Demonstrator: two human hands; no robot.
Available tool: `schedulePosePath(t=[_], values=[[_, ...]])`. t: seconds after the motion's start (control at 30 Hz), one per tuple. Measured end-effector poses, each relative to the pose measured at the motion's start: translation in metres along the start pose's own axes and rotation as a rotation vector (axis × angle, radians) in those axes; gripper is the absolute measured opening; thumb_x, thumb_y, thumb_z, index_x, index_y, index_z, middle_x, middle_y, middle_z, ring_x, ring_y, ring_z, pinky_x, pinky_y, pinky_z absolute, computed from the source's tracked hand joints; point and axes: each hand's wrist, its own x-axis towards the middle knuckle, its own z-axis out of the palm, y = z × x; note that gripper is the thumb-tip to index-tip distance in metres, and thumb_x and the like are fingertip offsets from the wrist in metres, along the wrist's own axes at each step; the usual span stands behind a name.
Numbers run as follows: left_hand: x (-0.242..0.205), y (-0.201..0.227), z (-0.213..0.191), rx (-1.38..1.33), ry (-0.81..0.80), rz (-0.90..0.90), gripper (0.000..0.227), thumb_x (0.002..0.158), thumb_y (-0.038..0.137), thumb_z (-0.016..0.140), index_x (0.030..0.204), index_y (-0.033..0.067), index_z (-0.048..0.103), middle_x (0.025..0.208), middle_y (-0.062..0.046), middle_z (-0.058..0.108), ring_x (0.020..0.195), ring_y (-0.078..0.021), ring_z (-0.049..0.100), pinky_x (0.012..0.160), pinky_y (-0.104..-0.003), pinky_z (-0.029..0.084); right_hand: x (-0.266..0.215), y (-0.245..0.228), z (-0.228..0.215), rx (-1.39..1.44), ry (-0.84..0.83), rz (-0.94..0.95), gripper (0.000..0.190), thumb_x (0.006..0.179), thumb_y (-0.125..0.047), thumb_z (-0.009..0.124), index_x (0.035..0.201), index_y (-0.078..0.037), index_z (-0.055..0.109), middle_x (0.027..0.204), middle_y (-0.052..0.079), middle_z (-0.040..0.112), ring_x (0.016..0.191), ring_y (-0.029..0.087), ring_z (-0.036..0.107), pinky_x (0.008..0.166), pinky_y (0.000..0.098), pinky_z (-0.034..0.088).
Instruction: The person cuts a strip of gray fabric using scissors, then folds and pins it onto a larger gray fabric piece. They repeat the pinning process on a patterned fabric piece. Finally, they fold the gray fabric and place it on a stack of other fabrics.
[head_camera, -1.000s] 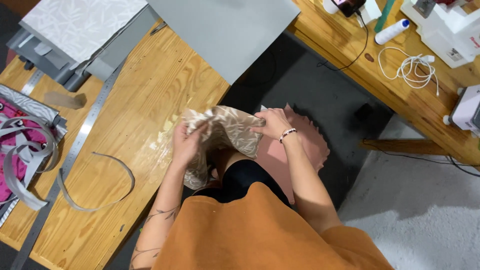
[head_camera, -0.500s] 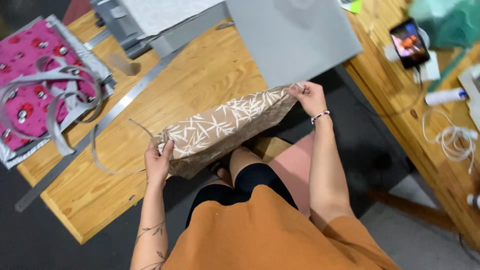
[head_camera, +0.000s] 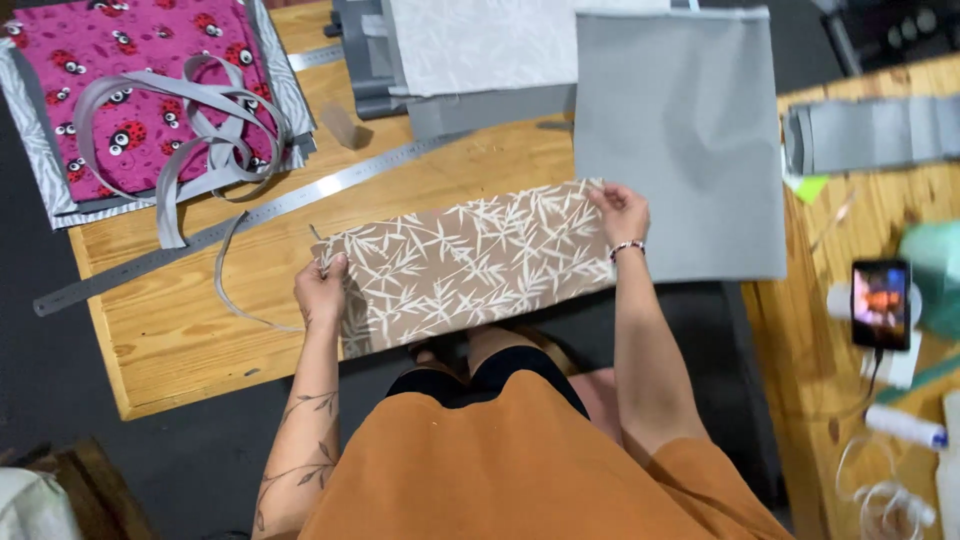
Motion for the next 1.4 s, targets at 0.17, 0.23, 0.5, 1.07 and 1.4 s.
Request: schedulePosePath(t=[0.17, 0.23, 0.5, 1.07, 1.4], values=[[0.026, -0.005, 0.011, 0.063, 0.152, -0.058, 0.026, 0.086, 0.045, 0.081, 0.086, 0.0191, 0.075, 0.076, -0.011, 0.07, 0.089, -0.0393, 0.069, 0.077, -0.046, 0.052, 0.022, -0.041, 0.018, -0.015, -0.112, -0.008, 0.021, 0.08, -0.033, 0.09, 0.096, -0.026, 0.078, 0.08, -0.008, 0.073, 0.078, 0.008, 0.071, 0.077, 0.0251, 0.055], [0.02, -0.009, 0.007, 0.084, 0.194, -0.063, 0.027, 0.085, 0.044, 0.083, 0.083, 0.0181, 0.074, 0.075, -0.012, 0.069, 0.09, -0.0407, 0.068, 0.078, -0.046, 0.052, 0.019, -0.051, 0.021, -0.006, -0.166, -0.01, 0.022, 0.08, -0.031, 0.09, 0.098, -0.024, 0.078, 0.08, -0.006, 0.073, 0.078, 0.01, 0.072, 0.077, 0.0262, 0.056], [-0.013, 0.027, -0.016, -0.019, 0.388, 0.153, 0.029, 0.079, 0.019, 0.088, 0.101, 0.0128, 0.07, 0.092, -0.009, 0.055, 0.091, -0.0363, 0.065, 0.082, -0.044, 0.053, 0.027, -0.068, 0.025, -0.25, -0.264, -0.098, 0.032, 0.079, -0.035, 0.088, 0.103, -0.018, 0.076, 0.086, 0.001, 0.074, 0.082, 0.024, 0.072, 0.077, 0.0377, 0.057], [0.017, 0.062, -0.029, -0.044, 0.654, 0.19, 0.008, 0.097, 0.022, 0.059, 0.098, 0.0136, 0.06, 0.087, -0.01, 0.072, 0.09, -0.0357, 0.071, 0.079, -0.045, 0.055, -0.032, -0.147, 0.062, 0.031, -0.306, -0.347, 0.03, 0.088, -0.005, 0.074, 0.116, -0.014, 0.069, 0.105, 0.008, 0.066, 0.086, 0.023, 0.071, 0.077, 0.0304, 0.058], [-0.099, 0.178, 0.106, 0.165, 0.051, 1.135, 0.013, 0.09, 0.004, 0.062, 0.095, 0.015, 0.06, 0.091, -0.002, 0.058, 0.088, -0.025, 0.065, 0.077, -0.037, 0.051, -0.081, -0.153, 0.084, 0.645, -0.763, 0.104, 0.029, 0.094, -0.009, 0.072, 0.121, -0.001, 0.064, 0.109, 0.018, 0.072, 0.088, 0.023, 0.074, 0.081, 0.0381, 0.066]])
